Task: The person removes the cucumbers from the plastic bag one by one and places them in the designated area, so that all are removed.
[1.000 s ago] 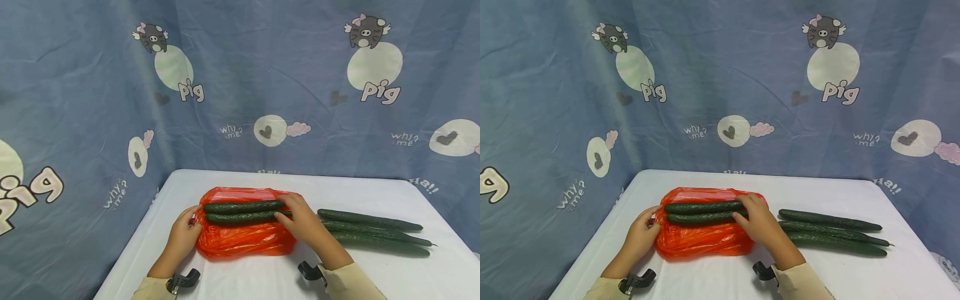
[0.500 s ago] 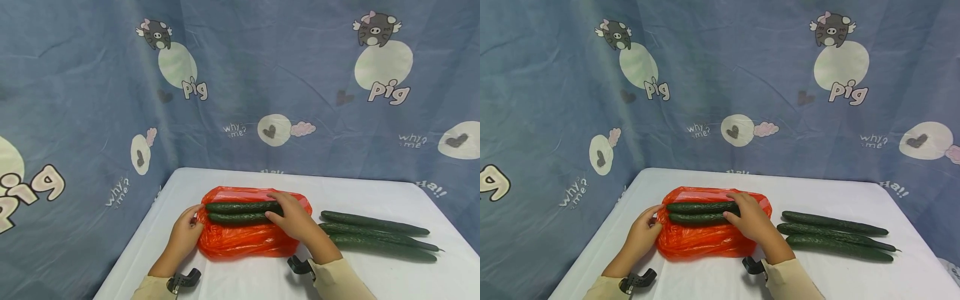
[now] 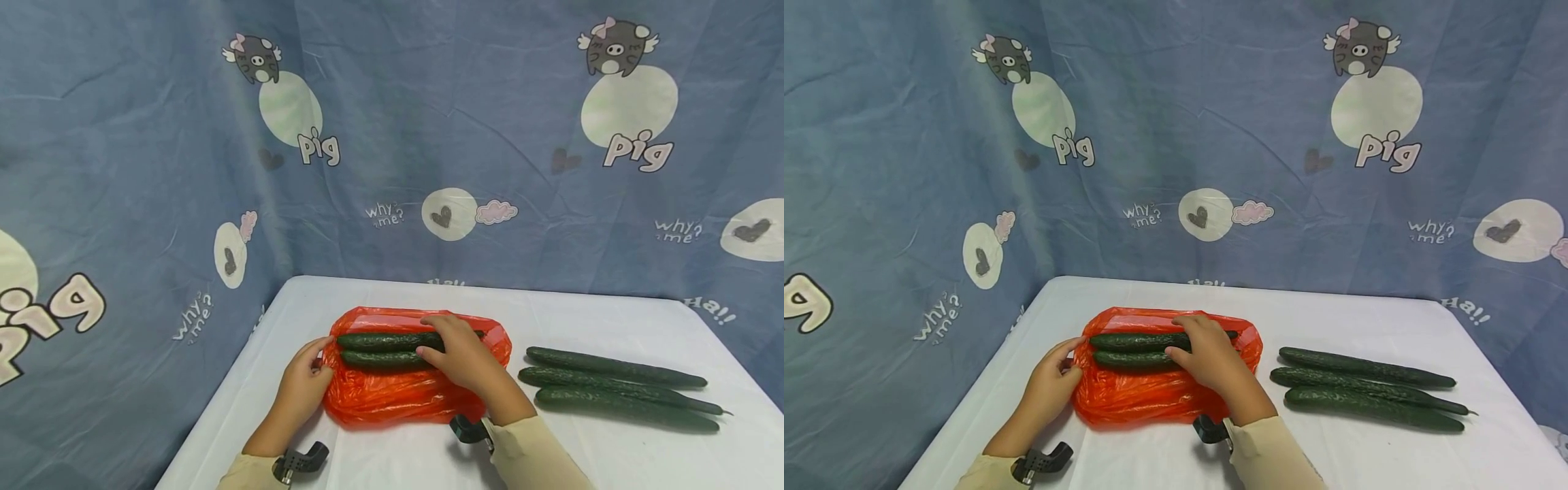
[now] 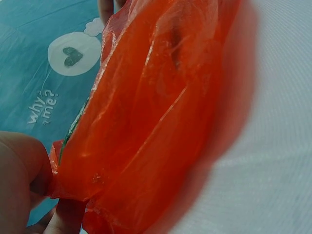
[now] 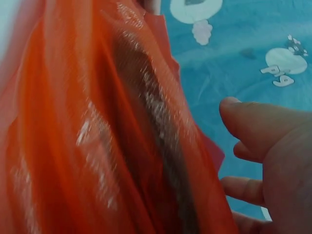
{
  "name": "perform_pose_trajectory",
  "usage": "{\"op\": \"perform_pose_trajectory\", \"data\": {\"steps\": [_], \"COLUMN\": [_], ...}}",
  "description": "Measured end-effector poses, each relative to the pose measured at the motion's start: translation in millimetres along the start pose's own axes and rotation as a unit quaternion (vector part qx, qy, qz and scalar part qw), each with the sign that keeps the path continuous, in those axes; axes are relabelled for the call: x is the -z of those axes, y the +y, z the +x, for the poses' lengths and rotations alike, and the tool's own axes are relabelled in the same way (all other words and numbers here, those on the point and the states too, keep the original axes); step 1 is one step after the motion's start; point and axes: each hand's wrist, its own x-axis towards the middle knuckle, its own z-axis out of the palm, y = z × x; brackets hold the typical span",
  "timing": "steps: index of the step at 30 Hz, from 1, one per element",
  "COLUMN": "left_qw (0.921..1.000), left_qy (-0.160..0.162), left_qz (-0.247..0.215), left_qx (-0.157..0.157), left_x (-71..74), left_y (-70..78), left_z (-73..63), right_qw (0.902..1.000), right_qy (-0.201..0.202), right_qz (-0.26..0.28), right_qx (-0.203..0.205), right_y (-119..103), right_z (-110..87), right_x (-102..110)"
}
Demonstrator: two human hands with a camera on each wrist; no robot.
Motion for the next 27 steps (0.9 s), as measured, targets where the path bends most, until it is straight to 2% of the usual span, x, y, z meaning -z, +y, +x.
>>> {"op": "perform_pose_trajectory", "data": {"steps": [9, 17, 27], "left_qw": [1.0, 0.9999, 0.9997], "left_qy": [-0.001, -0.004, 0.012], "left_qz": [-0.001, -0.009, 0.002], "left_qx": [-0.002, -0.003, -0.019], "left_x": [-0.2, -2.9, -2.1], "left_y": [-1.1, -2.8, -3.3], "left_z": [-0.5, -1.2, 0.3], "right_qw": [0.9999, 0.9988, 0.9974], "right_qy": [0.006, 0.022, 0.044], "right_qz": [-0.004, -0.037, -0.052], "right_qx": [0.016, 0.021, 0.023], "right_y": [-5.4, -7.4, -7.7], "right_z": [11.0, 17.8, 20.9], "right_x": [-15.2, -32.2, -46.1]}}
